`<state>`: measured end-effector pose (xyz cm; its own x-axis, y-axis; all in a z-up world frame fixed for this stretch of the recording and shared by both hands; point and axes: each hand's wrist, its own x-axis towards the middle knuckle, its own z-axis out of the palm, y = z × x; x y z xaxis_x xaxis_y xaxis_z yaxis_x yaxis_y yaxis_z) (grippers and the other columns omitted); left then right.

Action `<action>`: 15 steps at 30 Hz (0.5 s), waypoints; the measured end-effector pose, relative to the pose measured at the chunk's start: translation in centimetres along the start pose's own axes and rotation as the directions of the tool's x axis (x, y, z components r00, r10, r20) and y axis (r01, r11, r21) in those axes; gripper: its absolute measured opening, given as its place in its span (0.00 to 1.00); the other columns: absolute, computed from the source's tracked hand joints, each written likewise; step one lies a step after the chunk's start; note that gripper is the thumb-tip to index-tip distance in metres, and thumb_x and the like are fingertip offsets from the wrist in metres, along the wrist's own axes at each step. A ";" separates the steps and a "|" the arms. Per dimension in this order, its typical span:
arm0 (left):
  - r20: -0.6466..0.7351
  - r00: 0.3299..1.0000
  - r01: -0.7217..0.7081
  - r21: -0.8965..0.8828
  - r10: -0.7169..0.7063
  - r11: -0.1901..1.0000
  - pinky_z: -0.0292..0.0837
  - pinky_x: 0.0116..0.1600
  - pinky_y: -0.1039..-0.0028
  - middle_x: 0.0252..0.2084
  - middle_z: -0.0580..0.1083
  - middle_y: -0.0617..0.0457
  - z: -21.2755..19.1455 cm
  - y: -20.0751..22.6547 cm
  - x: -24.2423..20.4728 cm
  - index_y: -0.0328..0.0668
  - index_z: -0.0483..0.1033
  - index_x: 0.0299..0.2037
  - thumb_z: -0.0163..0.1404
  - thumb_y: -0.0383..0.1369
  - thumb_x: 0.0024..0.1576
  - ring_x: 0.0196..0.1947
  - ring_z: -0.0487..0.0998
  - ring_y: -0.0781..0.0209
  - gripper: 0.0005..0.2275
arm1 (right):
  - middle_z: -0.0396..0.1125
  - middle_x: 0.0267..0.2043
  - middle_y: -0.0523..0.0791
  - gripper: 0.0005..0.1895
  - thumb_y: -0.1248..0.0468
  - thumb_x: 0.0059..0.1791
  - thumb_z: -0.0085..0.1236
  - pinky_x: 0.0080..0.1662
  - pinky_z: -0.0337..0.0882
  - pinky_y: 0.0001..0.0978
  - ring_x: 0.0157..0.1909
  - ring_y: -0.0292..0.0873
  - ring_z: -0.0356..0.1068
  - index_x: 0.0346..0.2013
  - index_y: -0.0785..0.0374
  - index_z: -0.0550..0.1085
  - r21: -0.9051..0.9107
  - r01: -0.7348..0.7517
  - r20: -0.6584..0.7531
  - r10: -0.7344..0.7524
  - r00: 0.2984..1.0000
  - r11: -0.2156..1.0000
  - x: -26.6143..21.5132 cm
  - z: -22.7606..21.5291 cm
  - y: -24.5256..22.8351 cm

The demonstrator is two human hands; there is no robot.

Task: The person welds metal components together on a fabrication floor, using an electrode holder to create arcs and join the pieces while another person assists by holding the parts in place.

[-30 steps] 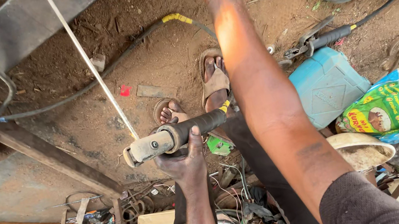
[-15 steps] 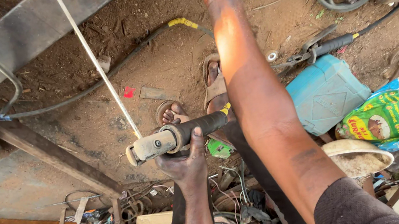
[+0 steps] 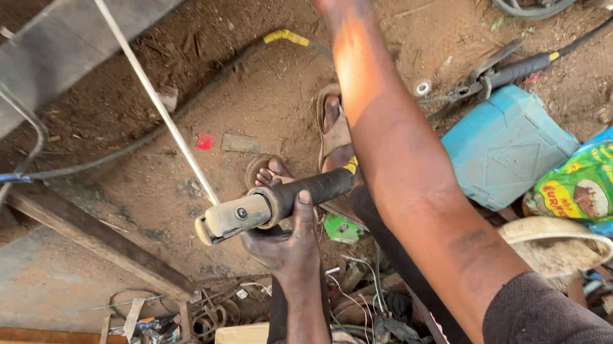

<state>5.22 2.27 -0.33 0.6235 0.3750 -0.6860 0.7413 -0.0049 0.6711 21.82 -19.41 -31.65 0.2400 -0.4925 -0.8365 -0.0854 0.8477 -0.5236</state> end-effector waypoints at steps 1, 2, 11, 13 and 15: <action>0.015 1.000 -0.022 -0.045 0.022 0.999 0.72 0.66 0.68 0.55 0.76 0.42 0.3 0.1 0.1 0.24 0.68 0.57 0.63 0.27 0.54 0.58 0.78 0.57 0.23 | 0.65 0.46 0.56 0.32 0.51 0.47 0.59 0.46 0.75 0.40 0.43 0.50 0.71 0.55 0.70 0.62 -0.004 -0.019 0.033 0.019 0.999 1.000 -0.3 0.2 -0.2; 0.029 0.999 -0.043 -0.091 0.046 0.995 0.69 0.69 0.69 0.58 0.75 0.42 0.5 0.2 0.2 0.23 0.67 0.58 0.62 0.26 0.55 0.61 0.76 0.58 0.24 | 0.66 0.46 0.56 0.32 0.51 0.47 0.60 0.47 0.75 0.40 0.43 0.50 0.71 0.55 0.69 0.62 -0.014 -0.045 0.074 0.046 0.996 0.999 -0.6 0.4 -0.3; -0.058 0.998 0.017 -0.008 -0.017 1.000 0.71 0.65 0.68 0.55 0.73 0.41 -0.2 -1.7 -0.6 0.24 0.64 0.59 0.64 0.26 0.52 0.55 0.77 0.56 0.27 | 0.68 0.46 0.52 0.29 0.51 0.45 0.61 0.52 0.73 0.39 0.46 0.47 0.72 0.52 0.66 0.65 0.032 -0.150 0.163 0.143 0.976 0.988 -2.1 0.8 2.5; -0.059 0.998 0.011 -0.026 -0.013 1.000 0.71 0.65 0.68 0.55 0.73 0.41 -0.5 -2.2 -0.6 0.25 0.65 0.59 0.65 0.27 0.53 0.55 0.77 0.56 0.27 | 0.69 0.46 0.51 0.28 0.51 0.45 0.62 0.53 0.72 0.39 0.47 0.46 0.72 0.51 0.65 0.66 0.052 -0.135 0.153 0.126 0.980 0.989 -1.8 0.8 2.6; -0.033 0.999 -0.042 -0.049 0.040 0.998 0.70 0.65 0.69 0.55 0.73 0.41 -0.7 -2.5 -0.6 0.25 0.65 0.58 0.65 0.28 0.54 0.56 0.76 0.57 0.26 | 0.70 0.46 0.50 0.27 0.51 0.45 0.62 0.54 0.71 0.39 0.47 0.46 0.72 0.50 0.64 0.67 0.062 -0.126 0.149 0.116 0.982 0.990 -1.6 0.8 2.9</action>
<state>2.87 2.70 -1.42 0.6441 0.4054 -0.6487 0.7015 0.0253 0.7123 21.99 -16.05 -31.71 0.3699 -0.3564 -0.8580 -0.0551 0.9135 -0.4032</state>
